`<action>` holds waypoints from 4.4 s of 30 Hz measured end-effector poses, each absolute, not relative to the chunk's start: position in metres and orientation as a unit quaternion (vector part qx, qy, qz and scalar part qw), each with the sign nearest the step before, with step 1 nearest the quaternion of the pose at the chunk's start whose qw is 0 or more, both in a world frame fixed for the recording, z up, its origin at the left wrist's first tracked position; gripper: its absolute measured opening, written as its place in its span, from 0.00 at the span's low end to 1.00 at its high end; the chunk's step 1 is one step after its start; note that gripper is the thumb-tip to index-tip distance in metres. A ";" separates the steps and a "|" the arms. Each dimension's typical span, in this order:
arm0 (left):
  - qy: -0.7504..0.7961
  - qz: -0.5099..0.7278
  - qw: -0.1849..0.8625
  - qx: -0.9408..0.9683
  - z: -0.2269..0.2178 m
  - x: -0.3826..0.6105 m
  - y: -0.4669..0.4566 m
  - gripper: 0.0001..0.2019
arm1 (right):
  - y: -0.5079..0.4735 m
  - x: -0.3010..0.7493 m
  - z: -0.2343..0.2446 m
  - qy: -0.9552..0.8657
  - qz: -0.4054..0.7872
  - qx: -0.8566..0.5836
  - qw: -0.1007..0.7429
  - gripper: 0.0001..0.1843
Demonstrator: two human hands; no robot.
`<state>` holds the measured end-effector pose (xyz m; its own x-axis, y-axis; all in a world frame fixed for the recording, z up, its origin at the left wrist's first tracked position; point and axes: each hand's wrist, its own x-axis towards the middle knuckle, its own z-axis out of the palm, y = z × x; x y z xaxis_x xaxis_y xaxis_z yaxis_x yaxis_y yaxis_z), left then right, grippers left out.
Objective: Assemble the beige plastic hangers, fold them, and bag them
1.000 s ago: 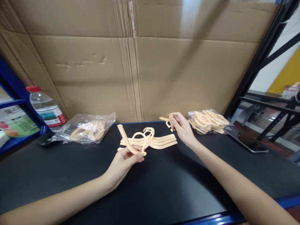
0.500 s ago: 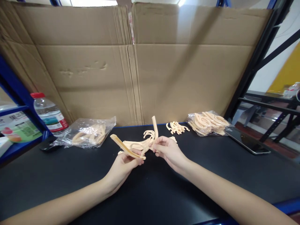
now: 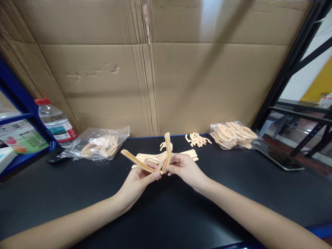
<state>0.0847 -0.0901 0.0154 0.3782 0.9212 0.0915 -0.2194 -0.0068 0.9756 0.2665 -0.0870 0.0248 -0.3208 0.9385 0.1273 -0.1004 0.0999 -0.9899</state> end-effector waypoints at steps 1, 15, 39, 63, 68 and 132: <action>0.324 0.451 0.625 0.548 0.016 0.085 -0.090 0.08 | -0.088 0.267 0.026 -0.587 0.563 -0.361 0.455 0.11; 0.323 0.462 0.617 0.549 0.013 0.085 -0.091 0.07 | -0.092 0.264 0.029 -0.590 0.568 -0.374 0.435 0.11; 0.353 0.544 0.602 0.466 0.013 0.090 -0.100 0.06 | -0.109 0.244 0.018 -0.598 0.472 -0.366 0.534 0.06; 0.346 0.461 0.655 0.489 0.051 0.054 -0.058 0.10 | -0.062 0.346 0.069 -0.755 0.336 -0.394 0.402 0.12; 0.383 0.378 0.551 0.638 0.057 0.029 -0.032 0.10 | -0.056 0.357 0.065 -0.816 0.222 -0.425 0.322 0.11; 0.427 0.164 -0.070 0.886 0.011 0.068 -0.016 0.24 | -0.021 0.280 0.004 -0.839 -0.046 -0.533 0.101 0.39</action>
